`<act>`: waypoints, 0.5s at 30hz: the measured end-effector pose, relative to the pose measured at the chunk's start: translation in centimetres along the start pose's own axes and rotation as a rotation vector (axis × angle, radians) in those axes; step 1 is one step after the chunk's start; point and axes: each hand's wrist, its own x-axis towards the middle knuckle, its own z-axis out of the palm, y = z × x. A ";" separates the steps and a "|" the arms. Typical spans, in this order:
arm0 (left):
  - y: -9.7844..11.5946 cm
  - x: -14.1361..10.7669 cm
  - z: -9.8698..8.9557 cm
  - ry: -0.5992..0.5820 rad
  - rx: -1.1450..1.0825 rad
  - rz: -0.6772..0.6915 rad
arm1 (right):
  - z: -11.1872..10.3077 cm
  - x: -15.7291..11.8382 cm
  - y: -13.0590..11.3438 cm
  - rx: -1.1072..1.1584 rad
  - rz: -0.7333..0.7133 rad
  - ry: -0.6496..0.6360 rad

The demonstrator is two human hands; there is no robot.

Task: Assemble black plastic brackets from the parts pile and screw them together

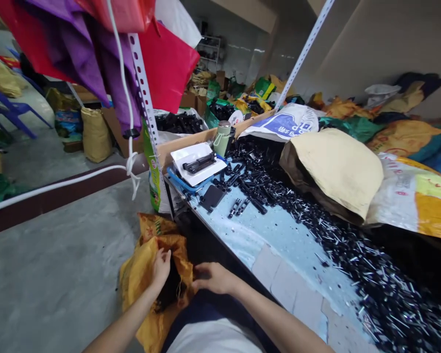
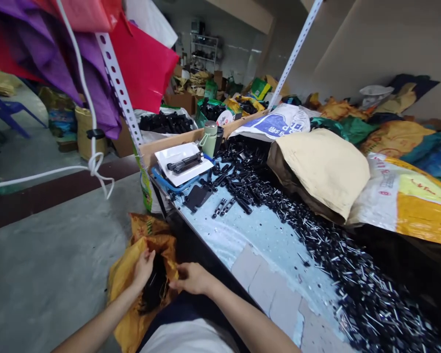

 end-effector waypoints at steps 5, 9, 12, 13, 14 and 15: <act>11.3 -1.4 3.7 -0.186 -0.153 0.650 | -2.3 -4.4 -1.2 0.000 -0.116 0.068; 23.4 -1.3 8.6 -0.331 0.286 0.887 | -3.4 -6.9 -2.0 0.054 -0.142 0.120; 30.7 1.3 13.1 -0.291 0.404 0.776 | -4.1 -8.7 -1.9 0.106 -0.134 0.147; 32.4 2.4 14.4 -0.257 0.431 0.715 | -4.4 -9.2 -1.5 0.124 -0.122 0.156; 33.8 3.4 15.6 -0.227 0.454 0.653 | -4.6 -9.7 -1.0 0.147 -0.113 0.161; 34.7 4.3 16.6 -0.200 0.475 0.592 | -4.9 -10.2 -0.3 0.171 -0.111 0.162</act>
